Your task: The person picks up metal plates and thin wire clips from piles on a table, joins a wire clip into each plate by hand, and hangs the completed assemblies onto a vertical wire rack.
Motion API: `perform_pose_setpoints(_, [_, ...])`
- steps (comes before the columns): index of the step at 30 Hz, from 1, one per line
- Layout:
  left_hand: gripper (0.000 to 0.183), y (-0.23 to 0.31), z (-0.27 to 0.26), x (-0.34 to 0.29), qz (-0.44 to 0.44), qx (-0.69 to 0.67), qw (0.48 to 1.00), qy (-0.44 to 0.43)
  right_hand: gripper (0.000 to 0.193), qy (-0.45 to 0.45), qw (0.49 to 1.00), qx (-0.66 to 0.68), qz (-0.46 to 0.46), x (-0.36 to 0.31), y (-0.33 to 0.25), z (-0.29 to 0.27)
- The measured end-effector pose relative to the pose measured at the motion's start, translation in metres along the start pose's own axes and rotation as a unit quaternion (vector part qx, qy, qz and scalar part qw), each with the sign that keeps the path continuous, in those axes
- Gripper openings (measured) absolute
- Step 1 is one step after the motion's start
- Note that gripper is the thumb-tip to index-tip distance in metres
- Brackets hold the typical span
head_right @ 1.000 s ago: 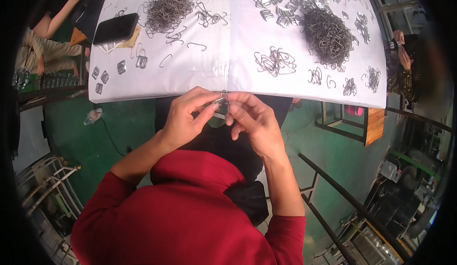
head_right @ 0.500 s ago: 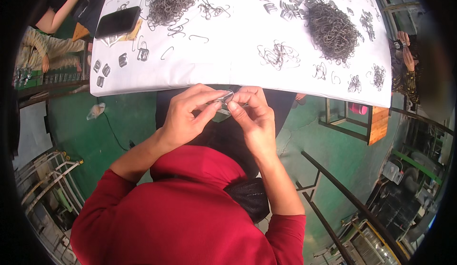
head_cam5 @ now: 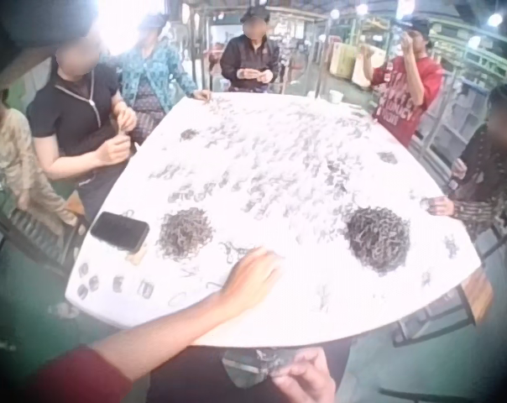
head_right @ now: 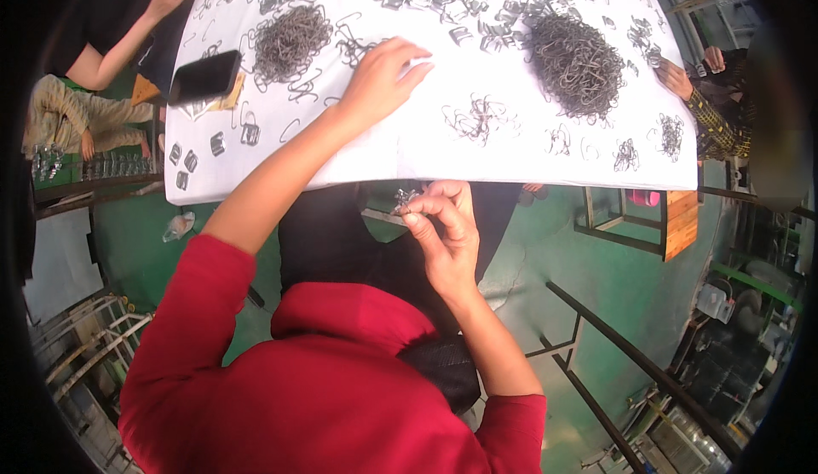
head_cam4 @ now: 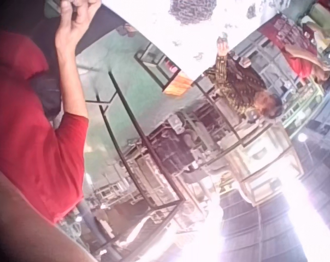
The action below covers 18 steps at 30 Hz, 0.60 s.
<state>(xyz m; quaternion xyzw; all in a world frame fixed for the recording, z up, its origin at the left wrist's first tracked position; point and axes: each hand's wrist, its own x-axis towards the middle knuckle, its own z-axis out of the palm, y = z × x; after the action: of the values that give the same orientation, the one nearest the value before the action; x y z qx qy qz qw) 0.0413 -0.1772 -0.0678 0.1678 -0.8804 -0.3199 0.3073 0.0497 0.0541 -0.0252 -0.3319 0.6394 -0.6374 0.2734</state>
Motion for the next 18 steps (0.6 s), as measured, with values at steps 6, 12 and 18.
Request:
perform_pose_setpoints(6, [0.038,0.000,0.065,0.073,-0.152,0.202,0.968,-0.009,0.006,0.017,1.000,0.000,0.006,0.003,0.002,-0.006])
perform_pose_setpoints(12, [0.026,0.009,0.051,0.044,-0.094,-0.049,0.994,-0.024,0.006,0.017,1.000,0.014,0.002,0.000,0.008,-0.007])
perform_pose_setpoints(18, [0.025,0.073,-0.050,-0.038,-0.183,-0.193,0.950,-0.163,0.008,0.008,1.000,-0.003,0.022,0.000,0.013,-0.003])
